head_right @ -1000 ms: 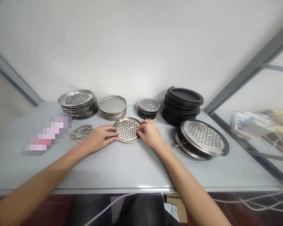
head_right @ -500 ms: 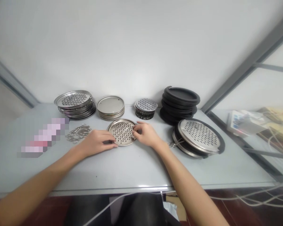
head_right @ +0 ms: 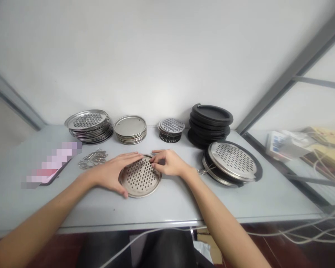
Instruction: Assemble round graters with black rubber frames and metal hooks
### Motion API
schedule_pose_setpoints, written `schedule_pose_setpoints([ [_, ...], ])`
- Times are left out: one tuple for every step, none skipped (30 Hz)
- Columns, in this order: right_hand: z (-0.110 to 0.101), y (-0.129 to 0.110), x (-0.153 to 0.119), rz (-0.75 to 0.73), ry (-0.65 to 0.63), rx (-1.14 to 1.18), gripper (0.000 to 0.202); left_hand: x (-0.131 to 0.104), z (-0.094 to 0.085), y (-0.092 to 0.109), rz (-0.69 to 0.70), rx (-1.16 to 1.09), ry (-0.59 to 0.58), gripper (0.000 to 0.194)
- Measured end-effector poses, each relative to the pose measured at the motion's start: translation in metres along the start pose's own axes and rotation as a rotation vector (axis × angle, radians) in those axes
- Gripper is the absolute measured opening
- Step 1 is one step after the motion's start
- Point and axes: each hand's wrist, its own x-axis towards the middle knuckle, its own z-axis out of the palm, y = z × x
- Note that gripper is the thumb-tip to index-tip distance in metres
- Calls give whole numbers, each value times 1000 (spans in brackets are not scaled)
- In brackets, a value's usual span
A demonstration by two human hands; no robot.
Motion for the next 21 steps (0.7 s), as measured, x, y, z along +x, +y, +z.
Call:
schedule_pose_setpoints([
  [0, 0, 1, -7, 3, -3, 14, 0, 1, 0, 5, -9, -16, 121],
  [1, -1, 1, -17, 8, -9, 14, 1, 2, 1, 10, -14, -25, 122],
  [1, -1, 2, -27, 16, -20, 14, 1, 3, 1, 13, -17, -29, 122],
  [1, -1, 2, -36, 29, -38, 14, 2, 4, 2, 14, -18, -30, 121],
  [2, -1, 2, -40, 47, -61, 14, 2, 4, 3, 12, -17, -28, 119],
  [2, -2, 3, -35, 70, -91, 15, 3, 4, 4, 10, -13, -24, 118],
  [2, -2, 3, -22, 94, -123, 17, 3, 5, 4, 7, -9, -16, 116],
  [2, -3, 2, 0, 114, -155, 19, 4, 5, 5, 1, -3, -5, 116],
  [2, -3, 2, 26, 129, -184, 21, 4, 6, 5, -8, 2, 8, 115],
  [1, -5, 2, 55, 135, -207, 23, 5, 7, 5, -19, 6, 21, 115],
  [1, -6, 1, 81, 135, -222, 24, 5, 8, 6, -31, 10, 35, 115],
  [0, -8, 1, 101, 129, -230, 25, 6, 8, 6, -40, 12, 45, 115],
  [0, -10, 0, 115, 121, -230, 25, 6, 9, 6, -46, 12, 54, 114],
  [-1, -13, 0, 123, 112, -225, 25, 7, 9, 7, -47, 12, 59, 113],
  [-1, -16, -1, 126, 101, -212, 26, 7, 9, 7, -46, 11, 65, 113],
  [0, -19, -1, 126, 86, -189, 27, 7, 10, 7, -50, 13, 76, 112],
  [0, -21, -2, 127, 66, -157, 30, 7, 10, 6, -59, 18, 88, 111],
  [0, -23, -2, 129, 46, -125, 31, 8, 10, 6, -73, 27, 100, 110],
  [0, -25, -3, 129, 34, -103, 32, 7, 10, 5, -91, 40, 108, 109],
  [-1, -25, -4, 126, 31, -95, 30, 7, 11, 4, -109, 54, 111, 108],
  [-1, -25, -4, 124, 49, -105, 28, 7, 11, 3, -124, 65, 110, 107],
])
